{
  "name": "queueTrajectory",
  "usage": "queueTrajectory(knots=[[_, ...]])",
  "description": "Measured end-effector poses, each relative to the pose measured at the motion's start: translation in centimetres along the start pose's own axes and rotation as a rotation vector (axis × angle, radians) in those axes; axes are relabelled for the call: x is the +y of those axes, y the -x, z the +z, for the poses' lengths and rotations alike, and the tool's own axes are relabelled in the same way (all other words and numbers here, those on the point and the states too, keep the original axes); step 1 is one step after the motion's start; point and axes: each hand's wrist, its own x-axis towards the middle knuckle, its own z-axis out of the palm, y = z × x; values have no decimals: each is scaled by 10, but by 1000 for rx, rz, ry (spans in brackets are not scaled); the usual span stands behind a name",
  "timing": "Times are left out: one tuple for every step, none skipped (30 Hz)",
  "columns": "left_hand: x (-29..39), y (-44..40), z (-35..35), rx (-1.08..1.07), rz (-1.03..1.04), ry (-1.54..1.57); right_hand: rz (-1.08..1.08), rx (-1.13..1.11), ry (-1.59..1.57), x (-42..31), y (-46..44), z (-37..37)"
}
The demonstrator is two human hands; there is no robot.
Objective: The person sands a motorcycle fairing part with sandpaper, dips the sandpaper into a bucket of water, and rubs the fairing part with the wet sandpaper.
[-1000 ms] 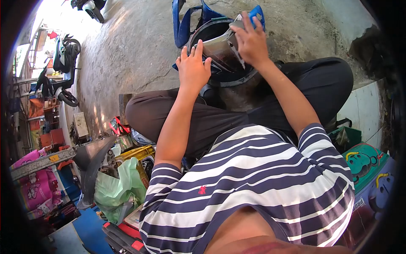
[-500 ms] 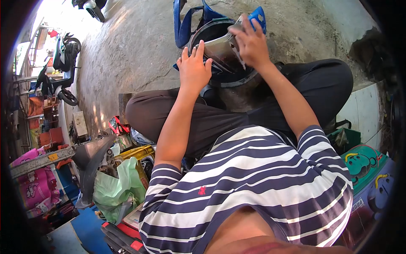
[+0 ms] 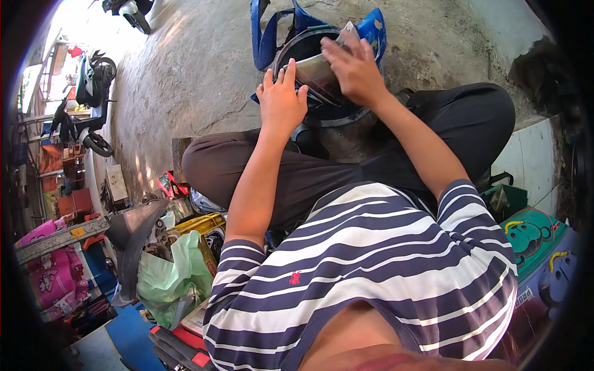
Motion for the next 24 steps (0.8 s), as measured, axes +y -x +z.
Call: queueTrajectory(knots=[[1, 1, -2, -8, -9, 6, -67, -34, -2, -9, 3, -1], [2, 1, -4, -15, -19, 10, -9, -34, -41, -10, 0, -6], [3, 1, -6, -21, -30, 14, 37, -1, -48, -2, -3, -5], [1, 2, -6, -9, -29, 9, 86, 29, -55, 11, -6, -3], [1, 1, -4, -1, -26, 6, 139, 57, -59, 17, -8, -3], [2, 1, -2, 8, -21, 7, 136, 70, -40, 19, -8, -2], [3, 1, -1, 2, -22, 9, 84, 47, -92, 15, -4, 0], [3, 0, -1, -2, -23, 9, 31, 26, -144, 8, 2, 5], [3, -1, -2, -5, -28, 7, -25, 5, -200, -1, 4, 5], [3, -1, -3, -4, -25, 14, -62, -16, -138, -6, 5, 3], [3, 0, -3, -3, -25, 18, -16, -1, -136, -2, 3, 3], [2, 0, -4, -3, -25, 21, 31, 14, -134, 8, -1, 5], [0, 1, -4, 1, -27, 16, 81, 29, -130, 18, -4, 6], [0, 1, -4, 1, -26, 13, 112, 71, -90, 26, -9, 2], [2, 0, -3, 1, -22, 14, 74, 55, -88, 23, -6, 3], [2, 0, -1, 1, -20, 14, 36, 39, -83, 18, -3, 4], [1, 0, 0, 2, -19, 13, -3, 24, -79, 11, 1, 5], [0, 0, 1, 4, -21, 10, -35, -2, -209, 3, 6, 7], [1, 0, 1, 3, -22, 19, -23, 7, -166, 4, 5, 6], [1, 1, 0, 4, -25, 26, -13, 19, -124, 6, 4, 5], [0, 1, -1, 6, -29, 32, -5, 31, -84, 9, 1, 4], [0, 0, -3, -2, -34, 25, 50, 78, -151, 18, -4, 4], [1, 0, -5, -13, -38, 20, 59, 85, -147, 17, -5, 5], [2, -1, -5, -25, -39, 18, 71, 92, -140, 17, -5, 5]])
